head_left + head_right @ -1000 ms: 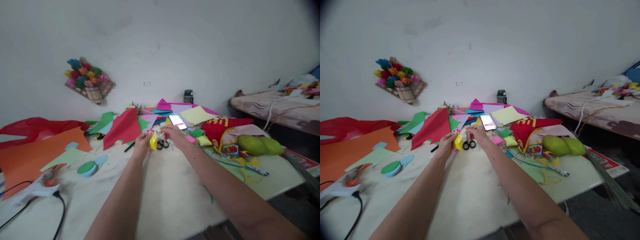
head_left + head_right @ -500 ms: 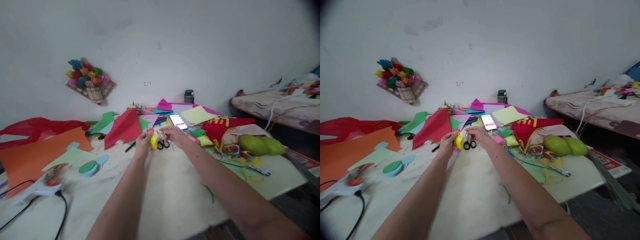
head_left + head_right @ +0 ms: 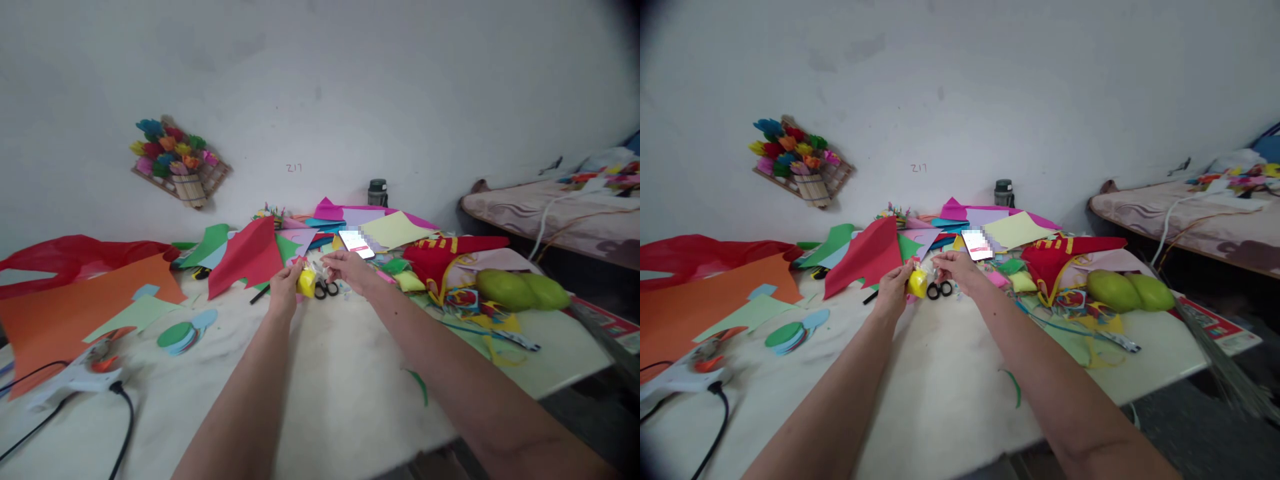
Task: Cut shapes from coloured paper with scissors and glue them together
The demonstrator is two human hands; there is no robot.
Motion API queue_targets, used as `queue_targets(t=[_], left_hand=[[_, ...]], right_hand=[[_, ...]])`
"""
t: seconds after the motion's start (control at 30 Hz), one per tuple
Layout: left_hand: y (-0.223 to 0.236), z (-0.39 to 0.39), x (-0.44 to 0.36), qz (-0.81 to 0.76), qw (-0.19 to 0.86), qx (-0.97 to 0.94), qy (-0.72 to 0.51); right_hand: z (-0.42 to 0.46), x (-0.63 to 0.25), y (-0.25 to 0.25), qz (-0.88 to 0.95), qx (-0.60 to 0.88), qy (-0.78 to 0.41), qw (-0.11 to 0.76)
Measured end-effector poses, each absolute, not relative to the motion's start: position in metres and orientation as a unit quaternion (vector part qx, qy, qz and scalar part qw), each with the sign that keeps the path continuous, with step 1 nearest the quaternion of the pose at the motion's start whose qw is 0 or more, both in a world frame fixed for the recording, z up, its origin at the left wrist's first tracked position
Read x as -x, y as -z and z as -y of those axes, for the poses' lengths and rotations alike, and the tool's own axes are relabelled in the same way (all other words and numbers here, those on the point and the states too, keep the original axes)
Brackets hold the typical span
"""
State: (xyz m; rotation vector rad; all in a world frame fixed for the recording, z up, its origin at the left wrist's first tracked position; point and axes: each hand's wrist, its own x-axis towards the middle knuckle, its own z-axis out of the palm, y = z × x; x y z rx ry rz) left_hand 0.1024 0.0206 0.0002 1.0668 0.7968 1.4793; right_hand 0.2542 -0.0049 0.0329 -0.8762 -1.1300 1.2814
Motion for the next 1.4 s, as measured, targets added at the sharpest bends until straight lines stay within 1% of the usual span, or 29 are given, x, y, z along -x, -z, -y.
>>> queue_targets(t=[0.1, 0.23, 0.33, 0.47, 0.7, 0.97, 1.4], left_hand=[[0.004, -0.024, -0.102, -0.338, 0.533, -0.467, -0.619], [0.007, -0.026, -0.102, -0.326, 0.532, -0.482, -0.615], [0.008, -0.027, -0.103, -0.324, 0.526, -0.49, -0.615], [0.009, -0.027, -0.105, -0.334, 0.508, -0.494, -0.622], [0.004, -0.021, -0.106, -0.348, 0.49, -0.512, -0.614], [0.004, -0.022, -0.107, -0.354, 0.483, -0.524, -0.606], [0.007, -0.027, -0.107, -0.354, 0.476, -0.518, -0.616]], right_hand=[[0.008, -0.255, -0.037, 0.524, 0.405, -0.512, 0.548], [0.011, -0.253, -0.04, 0.604, 0.458, -0.416, 0.501], [0.01, -0.252, -0.037, 0.63, 0.477, -0.365, 0.492], [0.006, -0.252, -0.033, 0.645, 0.48, -0.332, 0.493], [0.006, -0.252, -0.033, 0.655, 0.484, -0.34, 0.469], [0.002, -0.252, -0.029, 0.655, 0.458, -0.363, 0.479], [0.001, -0.252, -0.03, 0.708, 0.414, -0.307, 0.484]])
